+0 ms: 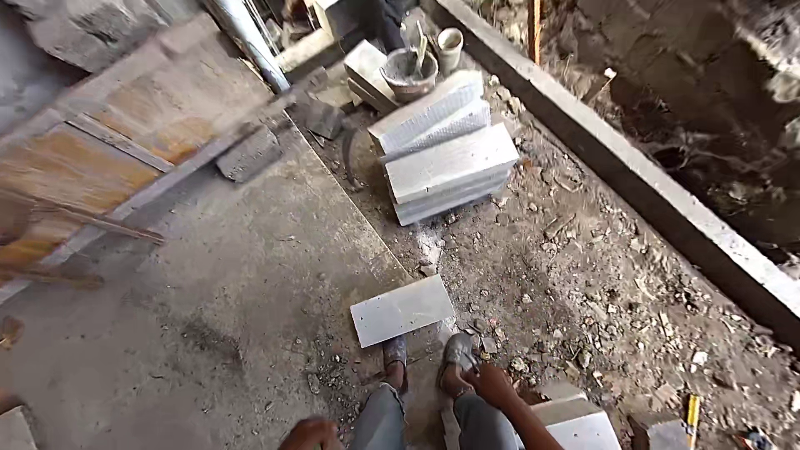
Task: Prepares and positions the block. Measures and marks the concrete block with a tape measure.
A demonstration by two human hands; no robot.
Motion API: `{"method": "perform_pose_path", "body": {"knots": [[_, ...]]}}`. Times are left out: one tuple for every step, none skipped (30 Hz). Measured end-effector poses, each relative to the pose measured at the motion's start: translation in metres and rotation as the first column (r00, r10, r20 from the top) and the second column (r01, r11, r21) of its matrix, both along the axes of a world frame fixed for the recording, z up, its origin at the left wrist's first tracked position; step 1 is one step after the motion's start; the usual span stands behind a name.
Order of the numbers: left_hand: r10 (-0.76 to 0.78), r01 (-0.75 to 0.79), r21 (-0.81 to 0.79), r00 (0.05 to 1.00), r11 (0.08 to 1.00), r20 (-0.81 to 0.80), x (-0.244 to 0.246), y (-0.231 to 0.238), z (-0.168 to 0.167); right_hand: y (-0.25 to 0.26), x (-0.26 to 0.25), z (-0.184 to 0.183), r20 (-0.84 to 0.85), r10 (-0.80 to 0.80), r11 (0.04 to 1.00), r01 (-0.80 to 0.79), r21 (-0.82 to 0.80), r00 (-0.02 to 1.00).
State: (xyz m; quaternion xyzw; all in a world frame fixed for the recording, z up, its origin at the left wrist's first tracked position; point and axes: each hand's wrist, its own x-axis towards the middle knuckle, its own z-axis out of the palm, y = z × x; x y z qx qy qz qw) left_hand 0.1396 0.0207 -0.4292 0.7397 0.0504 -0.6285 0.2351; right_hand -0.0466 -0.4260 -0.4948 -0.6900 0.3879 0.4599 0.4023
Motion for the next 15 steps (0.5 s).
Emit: {"method": "perform_pose_path", "body": {"knots": [[0.111,-0.114,0.056,0.992,0.992,0.060,0.020,0.002,-0.042,-0.005,0.014,-0.022,-0.011,-0.020,1.000,0.020,0.004,1.000],[0.177,-0.188,0.102,0.979,0.977,0.105,0.040,0.001,-0.084,-0.011,0.024,-0.049,-0.030,-0.032,0.999,0.032,0.006,0.999],[0.206,-0.226,0.147,0.969,0.963,0.136,0.055,-0.002,-0.127,-0.020,0.028,-0.083,-0.053,-0.036,0.999,0.036,-0.006,0.998],[0.194,-0.225,0.204,0.968,0.953,0.160,0.065,-0.007,-0.168,-0.028,0.028,-0.123,-0.064,-0.021,0.999,0.019,-0.038,0.998],[0.152,-0.190,0.257,0.976,0.948,0.158,0.072,-0.015,-0.206,-0.036,0.025,-0.164,-0.061,0.002,0.997,-0.007,-0.081,0.998],[0.096,-0.134,0.299,0.986,0.945,0.140,0.078,-0.028,-0.242,-0.046,0.026,-0.201,-0.061,0.023,0.993,-0.030,-0.114,0.998],[0.034,-0.070,0.329,0.993,0.942,0.112,0.081,-0.044,-0.273,-0.059,0.030,-0.232,-0.048,0.045,0.989,-0.051,-0.135,0.998],[-0.012,-0.020,0.353,0.996,0.935,0.089,0.081,-0.052,-0.303,-0.071,0.034,-0.262,-0.029,0.065,0.988,-0.068,-0.139,0.997],[-0.045,0.015,0.368,0.996,0.930,0.073,0.080,-0.052,-0.335,-0.081,0.039,-0.288,-0.006,0.064,0.987,-0.065,-0.145,0.998],[-0.057,0.025,0.377,0.996,0.926,0.072,0.077,-0.049,-0.365,-0.089,0.046,-0.310,0.018,0.052,0.988,-0.049,-0.149,0.998],[-0.040,0.009,0.376,0.996,0.926,0.075,0.074,-0.045,-0.392,-0.096,0.052,-0.331,0.059,0.031,0.988,-0.022,-0.152,0.998],[-0.001,-0.026,0.380,0.997,0.925,0.071,0.071,-0.045,-0.412,-0.100,0.057,-0.348,0.107,0.004,0.990,0.011,-0.141,0.994],[0.056,-0.079,0.400,0.996,0.913,0.068,0.065,-0.050,-0.426,-0.104,0.061,-0.363,0.147,-0.023,0.992,0.040,-0.116,0.989],[0.116,-0.133,0.438,0.991,0.889,0.064,0.060,-0.057,-0.435,-0.106,0.068,-0.374,0.171,-0.049,0.995,0.063,-0.079,0.984],[0.186,-0.187,0.472,0.981,0.861,0.051,0.054,-0.063,-0.440,-0.106,0.077,-0.382,0.173,-0.060,0.997,0.069,-0.042,0.983]]}}
